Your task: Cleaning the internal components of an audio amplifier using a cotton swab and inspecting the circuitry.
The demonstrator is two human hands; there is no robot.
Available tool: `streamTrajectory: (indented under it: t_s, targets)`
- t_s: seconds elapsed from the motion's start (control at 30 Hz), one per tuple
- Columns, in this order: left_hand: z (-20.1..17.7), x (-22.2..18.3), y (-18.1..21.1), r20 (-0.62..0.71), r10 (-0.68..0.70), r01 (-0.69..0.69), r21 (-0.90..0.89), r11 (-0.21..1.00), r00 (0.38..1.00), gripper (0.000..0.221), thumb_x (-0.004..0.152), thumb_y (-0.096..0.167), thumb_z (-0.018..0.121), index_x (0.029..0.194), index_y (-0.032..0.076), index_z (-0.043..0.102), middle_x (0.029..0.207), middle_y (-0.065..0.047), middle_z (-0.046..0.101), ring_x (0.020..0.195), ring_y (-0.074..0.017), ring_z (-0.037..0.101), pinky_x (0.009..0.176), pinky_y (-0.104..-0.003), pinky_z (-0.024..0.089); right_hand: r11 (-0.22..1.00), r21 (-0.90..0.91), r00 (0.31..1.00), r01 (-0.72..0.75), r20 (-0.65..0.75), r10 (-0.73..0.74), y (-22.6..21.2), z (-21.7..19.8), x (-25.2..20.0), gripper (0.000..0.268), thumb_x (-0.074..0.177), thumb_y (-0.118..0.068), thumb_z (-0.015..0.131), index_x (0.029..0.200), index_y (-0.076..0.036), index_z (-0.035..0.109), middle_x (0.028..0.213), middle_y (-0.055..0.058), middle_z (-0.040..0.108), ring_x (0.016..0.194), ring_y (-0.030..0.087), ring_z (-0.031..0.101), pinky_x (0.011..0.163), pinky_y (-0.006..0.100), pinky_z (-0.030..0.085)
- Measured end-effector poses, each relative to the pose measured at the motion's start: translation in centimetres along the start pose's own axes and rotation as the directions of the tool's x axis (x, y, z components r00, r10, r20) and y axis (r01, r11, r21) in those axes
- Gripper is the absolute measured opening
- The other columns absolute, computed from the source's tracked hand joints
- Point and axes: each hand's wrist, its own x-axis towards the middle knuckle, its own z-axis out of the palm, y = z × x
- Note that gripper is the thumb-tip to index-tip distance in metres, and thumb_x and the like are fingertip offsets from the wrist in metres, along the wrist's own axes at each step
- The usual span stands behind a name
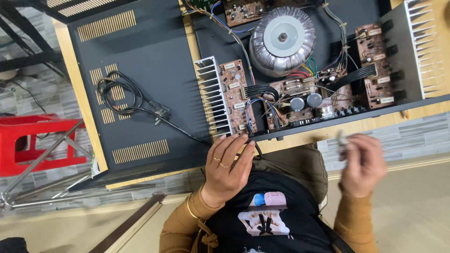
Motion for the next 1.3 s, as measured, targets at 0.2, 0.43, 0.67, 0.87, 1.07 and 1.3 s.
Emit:
streamTrajectory:
  t_s: [0.2,0.43,0.67,0.87,1.07,1.3]
  targets:
    - [0.1,-0.4,0.2,-0.005,0.01,-0.01,0.036,0.999,1.0,0.038,0.082,0.002,0.084,0.116,0.005,0.067,0.123,-0.01,0.062,0.113,-0.0259,0.064,0.104,-0.043,0.05,0.977,-0.034,0.961,0.209,-0.179,-0.212,0.8,-4.5,4.5,0.035,0.106,0.035,0.037,0.132,0.016,0.05,0.116,0.03,0.05,0.078,0.032,0.054,0.069,0.038,0.054]
    - [-0.5,-0.8,0.4,-0.039,-0.002,0.004,0.035,0.999,0.999,0.036,0.082,0.003,0.084,0.114,0.007,0.068,0.125,-0.007,0.061,0.115,-0.025,0.062,0.104,-0.043,0.05,0.935,-0.307,0.942,0.178,-0.223,-0.253,-1.1,-3.1,8.9,0.019,0.113,0.032,0.056,0.128,0.029,0.067,0.115,0.028,0.053,0.087,0.028,0.049,0.076,0.035,0.044]
    - [-0.4,-0.4,0.6,-0.037,0.001,-0.001,-0.004,1.0,0.999,0.034,0.082,0.0,0.082,0.112,0.006,0.069,0.123,-0.007,0.062,0.114,-0.0253,0.062,0.104,-0.042,0.05,0.913,-0.376,0.972,0.158,-0.103,-0.211,-6.4,2.4,4.7,0.033,0.094,0.025,0.065,0.123,0.01,0.072,0.108,0.023,0.057,0.085,0.029,0.055,0.076,0.038,0.05]
    - [0.2,-0.3,0.7,-0.036,0.04,-0.041,-0.033,0.999,0.999,0.034,0.082,0.001,0.084,0.111,0.007,0.067,0.121,-0.007,0.063,0.111,-0.0249,0.063,0.102,-0.043,0.052,0.983,-0.184,0.952,0.009,-0.298,-0.064,-1.4,-0.7,3.6,0.026,0.1,0.024,0.051,0.121,0.012,0.062,0.117,0.021,0.05,0.083,0.024,0.05,0.071,0.033,0.046]
    - [0.7,0.8,1.3,-0.021,0.069,-0.069,-0.015,0.997,0.997,0.032,0.081,0.001,0.085,0.109,0.006,0.069,0.118,-0.008,0.064,0.109,-0.0248,0.064,0.101,-0.043,0.053,0.977,-0.184,0.948,-0.109,-0.315,0.046,1.2,0.3,4.8,0.018,0.104,0.016,0.052,0.12,0.014,0.059,0.109,0.019,0.052,0.084,0.023,0.051,0.072,0.031,0.047]
    - [1.4,0.2,1.0,0.025,0.022,-0.021,-0.017,1.0,0.999,0.037,0.081,0.002,0.085,0.114,0.008,0.068,0.122,-0.006,0.062,0.113,-0.0243,0.062,0.104,-0.043,0.051,0.97,-0.241,0.981,-0.04,-0.194,-0.008,1.0,3.3,2.1,0.007,0.095,0.011,0.065,0.102,0.013,0.062,0.103,0.022,0.059,0.084,0.028,0.051,0.073,0.035,0.044]
